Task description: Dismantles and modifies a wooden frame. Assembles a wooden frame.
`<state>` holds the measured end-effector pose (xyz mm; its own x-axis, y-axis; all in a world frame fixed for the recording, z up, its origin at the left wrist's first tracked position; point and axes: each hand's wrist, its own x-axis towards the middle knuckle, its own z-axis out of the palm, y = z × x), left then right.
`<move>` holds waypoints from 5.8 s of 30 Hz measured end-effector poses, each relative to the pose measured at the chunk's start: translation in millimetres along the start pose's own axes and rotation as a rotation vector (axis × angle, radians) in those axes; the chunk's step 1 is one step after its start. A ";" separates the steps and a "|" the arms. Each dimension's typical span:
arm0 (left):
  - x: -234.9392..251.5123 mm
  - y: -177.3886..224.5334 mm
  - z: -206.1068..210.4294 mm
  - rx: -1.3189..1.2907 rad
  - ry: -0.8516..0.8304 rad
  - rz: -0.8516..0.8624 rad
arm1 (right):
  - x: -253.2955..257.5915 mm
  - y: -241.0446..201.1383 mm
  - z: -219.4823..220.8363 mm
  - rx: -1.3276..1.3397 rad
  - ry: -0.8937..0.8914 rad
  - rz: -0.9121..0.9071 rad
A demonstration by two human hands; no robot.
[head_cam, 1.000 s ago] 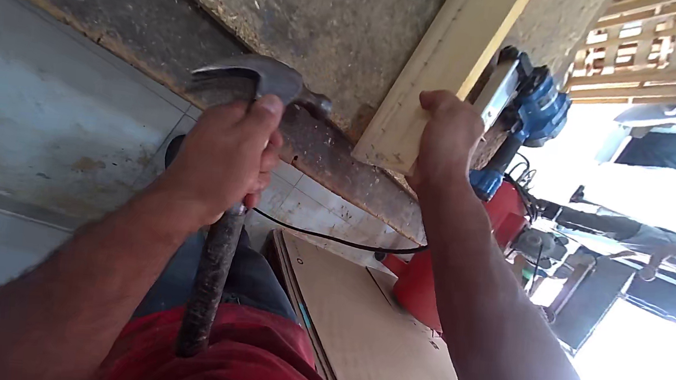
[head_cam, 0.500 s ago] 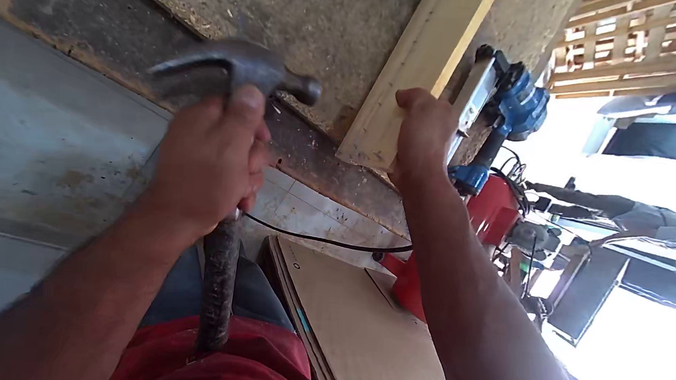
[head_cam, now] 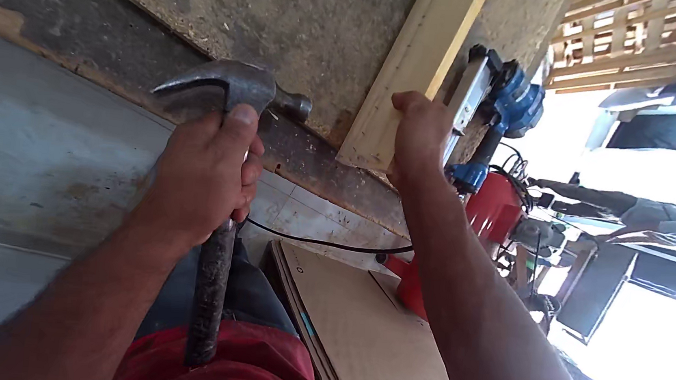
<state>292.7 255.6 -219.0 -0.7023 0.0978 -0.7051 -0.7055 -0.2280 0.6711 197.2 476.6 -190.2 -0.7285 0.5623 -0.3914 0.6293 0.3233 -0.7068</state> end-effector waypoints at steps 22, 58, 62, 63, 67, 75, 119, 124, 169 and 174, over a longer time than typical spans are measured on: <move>5.0 -18.4 50.8 0.125 -0.208 -0.072 | 4.5 -0.2 -1.1 -0.073 0.006 -0.014; 0.7 34.6 34.7 0.207 -0.204 -0.036 | 11.3 -1.9 -5.1 -0.025 -0.071 -0.069; -1.2 37.6 18.9 0.206 -0.079 -0.024 | 9.9 -6.0 -1.3 -0.045 -0.076 -0.062; -3.5 33.4 17.8 0.209 -0.082 -0.027 | 9.5 -6.7 -0.9 -0.066 -0.075 -0.053; -4.5 20.4 12.8 0.147 -0.067 -0.040 | 7.7 -10.5 -2.3 -0.220 -0.062 -0.029; -3.0 23.4 61.4 0.199 -0.229 -0.116 | 5.6 -14.6 -3.6 -0.313 -0.015 0.006; -1.6 32.5 40.2 0.141 -0.148 -0.047 | 10.6 -15.2 -2.2 -0.347 0.003 0.006; 3.1 33.8 32.8 0.050 -0.067 -0.110 | 10.5 -16.8 -1.0 -0.329 0.001 -0.002; 142.5 209.9 7.0 1.596 -0.271 0.627 | -100.9 -31.5 -13.0 -0.435 0.390 -0.306; -11.2 96.8 28.6 0.753 -0.775 0.318 | -182.9 1.6 -10.9 0.444 -0.156 -0.061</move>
<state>229.6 260.1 -139.5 -0.5448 0.7749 -0.3204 -0.1772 0.2671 0.9472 334.4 382.6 -113.3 -0.8139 0.4203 -0.4011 0.4323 -0.0232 -0.9014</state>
